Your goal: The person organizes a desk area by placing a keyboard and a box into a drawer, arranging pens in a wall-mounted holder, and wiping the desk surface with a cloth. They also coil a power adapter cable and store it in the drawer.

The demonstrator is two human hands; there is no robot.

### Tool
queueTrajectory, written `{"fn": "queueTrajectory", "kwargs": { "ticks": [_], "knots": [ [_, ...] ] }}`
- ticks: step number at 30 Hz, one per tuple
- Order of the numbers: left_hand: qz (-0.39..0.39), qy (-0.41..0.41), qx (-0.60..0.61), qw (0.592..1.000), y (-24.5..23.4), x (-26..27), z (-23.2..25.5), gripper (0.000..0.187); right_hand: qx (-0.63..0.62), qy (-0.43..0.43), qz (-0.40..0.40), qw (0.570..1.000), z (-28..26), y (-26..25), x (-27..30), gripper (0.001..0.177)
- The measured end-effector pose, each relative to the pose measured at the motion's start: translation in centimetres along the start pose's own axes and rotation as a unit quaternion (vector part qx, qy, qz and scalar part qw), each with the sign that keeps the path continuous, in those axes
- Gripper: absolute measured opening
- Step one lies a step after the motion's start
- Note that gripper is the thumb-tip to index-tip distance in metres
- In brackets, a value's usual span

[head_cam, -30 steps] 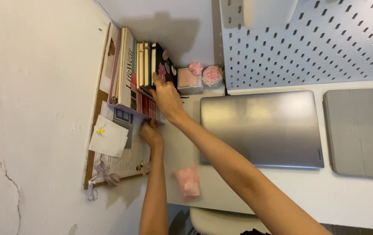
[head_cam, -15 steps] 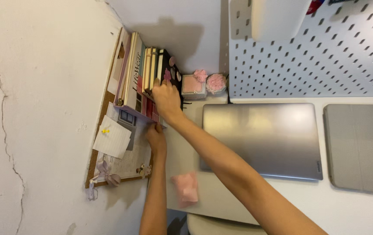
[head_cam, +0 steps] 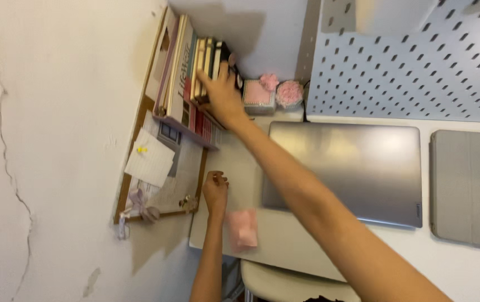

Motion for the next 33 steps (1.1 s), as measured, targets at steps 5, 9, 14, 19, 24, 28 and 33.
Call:
{"fn": "queueTrajectory", "kwargs": {
  "ticks": [5, 9, 14, 19, 24, 28, 33],
  "knots": [
    [-0.019, -0.005, -0.065, 0.998, 1.5, 1.2, -0.1, 0.026, 0.042, -0.043, -0.009, 0.998, -0.8, -1.4, 0.1, 0.092],
    [-0.041, 0.001, -0.082, 0.996, 3.5, 3.6, -0.9, 0.031, 0.027, -0.025, 0.018, 0.999, -0.4, -0.8, 0.4, 0.071],
    [-0.050, -0.006, -0.101, 0.994, 3.3, 5.3, -1.8, 0.032, 0.028, 0.002, 0.012, 1.000, -0.6, 0.1, 0.5, 0.068],
    [-0.010, 0.028, -0.169, 0.985, 1.7, 7.7, -0.7, 0.040, 0.052, -0.006, 0.008, 0.999, -0.4, -0.2, 0.2, 0.070],
    [-0.076, 0.039, -0.339, 0.937, 2.7, 15.2, 0.2, 0.082, -0.020, -0.073, -0.031, 0.997, 1.0, -0.4, 0.9, 0.102],
    [-0.194, -0.039, -0.347, 0.917, 4.4, 18.7, -4.5, 0.091, -0.091, -0.152, -0.036, 0.984, 2.3, -2.6, 3.3, 0.113],
    [-0.224, -0.072, -0.041, 0.971, 6.7, 16.8, -7.4, 0.054, -0.099, -0.064, -0.043, 0.992, 6.0, -3.2, 12.7, 0.079]
  ]
}}
Point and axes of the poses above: each hand's wrist, its own x-axis away from the middle knuckle, its own y-axis out of the palm, z = x × y, the point moved 10 cm from there along -x, towards the middle knuckle, and after that the axes turned 1 degree about -x, right-handed, at the moved point
